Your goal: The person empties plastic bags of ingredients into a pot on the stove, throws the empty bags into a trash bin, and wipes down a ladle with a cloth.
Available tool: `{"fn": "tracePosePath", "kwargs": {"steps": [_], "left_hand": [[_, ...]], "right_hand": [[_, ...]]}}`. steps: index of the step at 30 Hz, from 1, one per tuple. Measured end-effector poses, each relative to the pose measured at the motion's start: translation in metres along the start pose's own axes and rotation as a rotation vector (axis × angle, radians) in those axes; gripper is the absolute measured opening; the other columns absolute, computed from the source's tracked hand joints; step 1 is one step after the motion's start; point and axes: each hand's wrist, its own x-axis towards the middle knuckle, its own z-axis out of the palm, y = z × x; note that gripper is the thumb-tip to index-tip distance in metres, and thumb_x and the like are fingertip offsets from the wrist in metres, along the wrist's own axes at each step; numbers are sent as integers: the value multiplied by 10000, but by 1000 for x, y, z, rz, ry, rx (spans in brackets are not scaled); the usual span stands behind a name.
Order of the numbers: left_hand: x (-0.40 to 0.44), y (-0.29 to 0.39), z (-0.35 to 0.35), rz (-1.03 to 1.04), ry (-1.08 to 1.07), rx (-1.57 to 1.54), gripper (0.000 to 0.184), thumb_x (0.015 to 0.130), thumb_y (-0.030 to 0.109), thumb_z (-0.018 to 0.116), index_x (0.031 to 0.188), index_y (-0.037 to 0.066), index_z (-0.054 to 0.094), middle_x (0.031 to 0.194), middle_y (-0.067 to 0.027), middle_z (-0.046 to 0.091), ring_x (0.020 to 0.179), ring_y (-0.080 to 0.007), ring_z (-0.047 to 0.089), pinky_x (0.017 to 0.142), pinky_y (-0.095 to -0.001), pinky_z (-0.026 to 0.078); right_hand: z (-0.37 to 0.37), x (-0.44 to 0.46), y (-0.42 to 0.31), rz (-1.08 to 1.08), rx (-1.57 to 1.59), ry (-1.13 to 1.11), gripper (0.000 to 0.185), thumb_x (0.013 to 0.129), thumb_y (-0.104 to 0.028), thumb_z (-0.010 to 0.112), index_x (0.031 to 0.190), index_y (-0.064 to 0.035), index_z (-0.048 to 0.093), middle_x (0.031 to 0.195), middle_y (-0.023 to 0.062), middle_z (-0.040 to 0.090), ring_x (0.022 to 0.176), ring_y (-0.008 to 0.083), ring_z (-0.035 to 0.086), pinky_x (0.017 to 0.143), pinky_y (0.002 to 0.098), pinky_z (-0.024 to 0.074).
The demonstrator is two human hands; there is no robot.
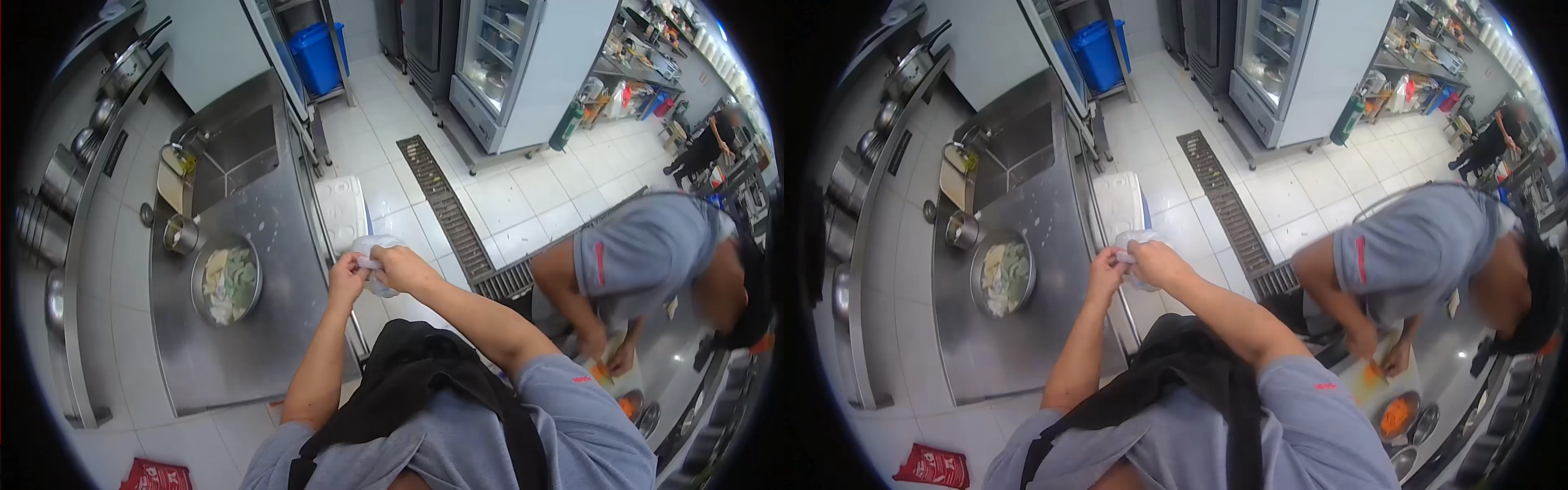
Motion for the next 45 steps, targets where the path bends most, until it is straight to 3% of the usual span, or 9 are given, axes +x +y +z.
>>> {"fn": "tracePosePath", "kwargs": {"steps": [7,15,20,23,29,33,34,38,45], "left_hand": [[211,-27,35,-95,239,448,113,791,130,620,887,83,659,763,-129,672,706,-290,651,662,-365,510],[413,19,147,25,-455,324,150,768,66,620,914,33,625,741,-125,656,673,-195,638,659,-326,514],[513,58,292,181,-487,617,213,712,143,636,890,27,616,760,-210,658,742,-366,655,686,-421,517],[559,74,378,332,-418,734,212,710,150,641,882,29,611,748,-212,652,737,-369,652,696,-436,510],[607,121,510,195,-785,480,365,707,108,681,1049,0,617,847,-160,671,786,-240,675,520,-366,533],[605,174,591,-175,-1090,141,333,787,76,698,1097,-14,618,950,-90,664,801,-171,653,631,-307,564],[607,184,614,-221,-1137,23,327,805,86,699,1100,-28,615,937,-84,660,812,-165,646,644,-298,567],[614,211,722,-181,-1354,-14,291,859,120,681,1100,-27,611,941,-82,652,841,-132,624,682,-278,547],[699,271,897,-255,-1755,70,339,911,235,626,1145,-7,583,940,-92,671,892,-168,643,793,-308,512]], "right_hand": [[-47,137,114,-42,-123,-88,121,769,-83,570,872,-24,596,770,213,654,741,409,635,687,486,504],[-164,196,258,292,-32,109,137,784,-95,576,895,-15,588,821,223,649,822,409,630,740,474,496],[-233,176,344,387,-50,401,84,803,-71,568,859,-8,570,857,215,642,825,408,620,732,464,490],[-280,158,389,476,-26,547,94,810,-76,587,859,1,562,825,220,639,795,417,617,705,456,498],[-372,116,506,717,107,755,167,782,-134,638,869,3,599,775,204,656,718,363,655,660,416,521],[-422,83,580,969,169,862,193,753,-156,666,855,4,631,759,175,666,703,277,667,652,368,527],[-433,72,599,1035,222,893,194,747,-151,670,855,8,640,806,215,667,765,345,668,703,401,527],[-467,20,691,1095,240,1083,181,740,-112,703,859,15,651,744,138,670,673,216,649,625,347,519],[-584,-49,823,1172,280,1188,181,776,-119,710,858,26,640,732,99,655,642,176,625,587,311,508]]}}
